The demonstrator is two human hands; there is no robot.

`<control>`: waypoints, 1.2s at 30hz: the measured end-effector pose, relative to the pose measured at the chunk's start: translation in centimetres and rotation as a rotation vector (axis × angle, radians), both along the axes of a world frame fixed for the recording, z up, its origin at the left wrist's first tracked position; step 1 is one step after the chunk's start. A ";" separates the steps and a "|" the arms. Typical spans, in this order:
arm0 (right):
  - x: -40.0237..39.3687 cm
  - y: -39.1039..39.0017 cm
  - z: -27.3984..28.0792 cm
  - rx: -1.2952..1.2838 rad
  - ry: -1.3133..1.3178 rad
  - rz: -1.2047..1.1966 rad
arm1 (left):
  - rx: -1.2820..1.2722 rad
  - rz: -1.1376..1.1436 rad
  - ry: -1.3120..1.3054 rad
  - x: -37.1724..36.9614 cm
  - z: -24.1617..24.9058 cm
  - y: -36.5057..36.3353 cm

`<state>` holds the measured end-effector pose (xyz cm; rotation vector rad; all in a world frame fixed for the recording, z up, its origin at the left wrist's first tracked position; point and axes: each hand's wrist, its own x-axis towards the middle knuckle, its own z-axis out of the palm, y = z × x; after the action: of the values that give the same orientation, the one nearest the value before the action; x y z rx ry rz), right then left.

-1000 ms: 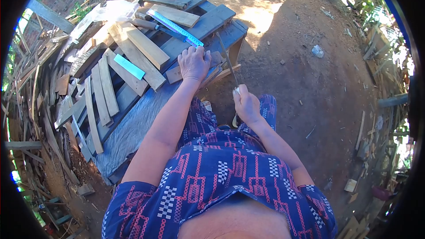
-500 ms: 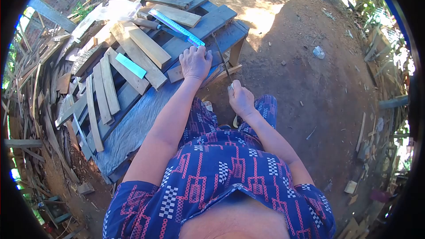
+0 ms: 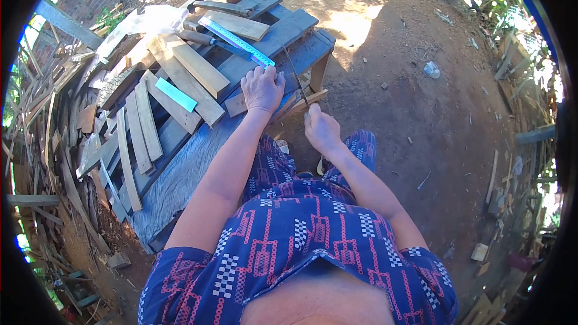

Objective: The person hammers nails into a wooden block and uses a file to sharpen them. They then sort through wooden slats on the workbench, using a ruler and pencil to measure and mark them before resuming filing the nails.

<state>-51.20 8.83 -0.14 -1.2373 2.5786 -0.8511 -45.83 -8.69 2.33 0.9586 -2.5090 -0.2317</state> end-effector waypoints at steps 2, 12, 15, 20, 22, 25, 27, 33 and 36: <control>-0.5 -0.7 0.0 0.011 -0.010 -0.011 | -0.003 0.001 0.003 0.0 0.2 0.1; 1.9 4.6 0.8 0.118 -0.120 0.009 | 0.002 0.000 -0.016 0.1 0.1 0.1; 0.0 0.1 0.0 -0.017 -0.027 0.005 | -0.023 -0.013 0.018 0.2 -0.1 0.0; -0.5 0.2 0.3 -0.025 -0.007 0.007 | 0.015 0.008 -0.027 0.1 0.3 0.1; 1.6 3.8 0.3 0.037 -0.054 0.012 | 0.029 0.008 -0.035 0.3 0.3 0.0; 2.4 5.4 1.0 0.107 -0.089 0.013 | 0.039 0.000 -0.007 0.2 0.1 0.1; 2.0 4.3 0.5 0.055 -0.052 0.009 | -0.002 0.002 -0.022 0.2 0.1 0.0; -1.1 -2.1 -0.2 -0.044 -0.010 0.002 | 0.009 0.011 -0.021 0.1 0.2 -0.1; 1.2 1.9 -0.1 -0.016 -0.032 -0.006 | 0.005 0.011 -0.011 0.2 0.0 -0.1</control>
<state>-49.96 10.75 -0.21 -1.2111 2.5568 -0.8872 -45.65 -8.83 2.35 0.9778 -2.5139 -0.2304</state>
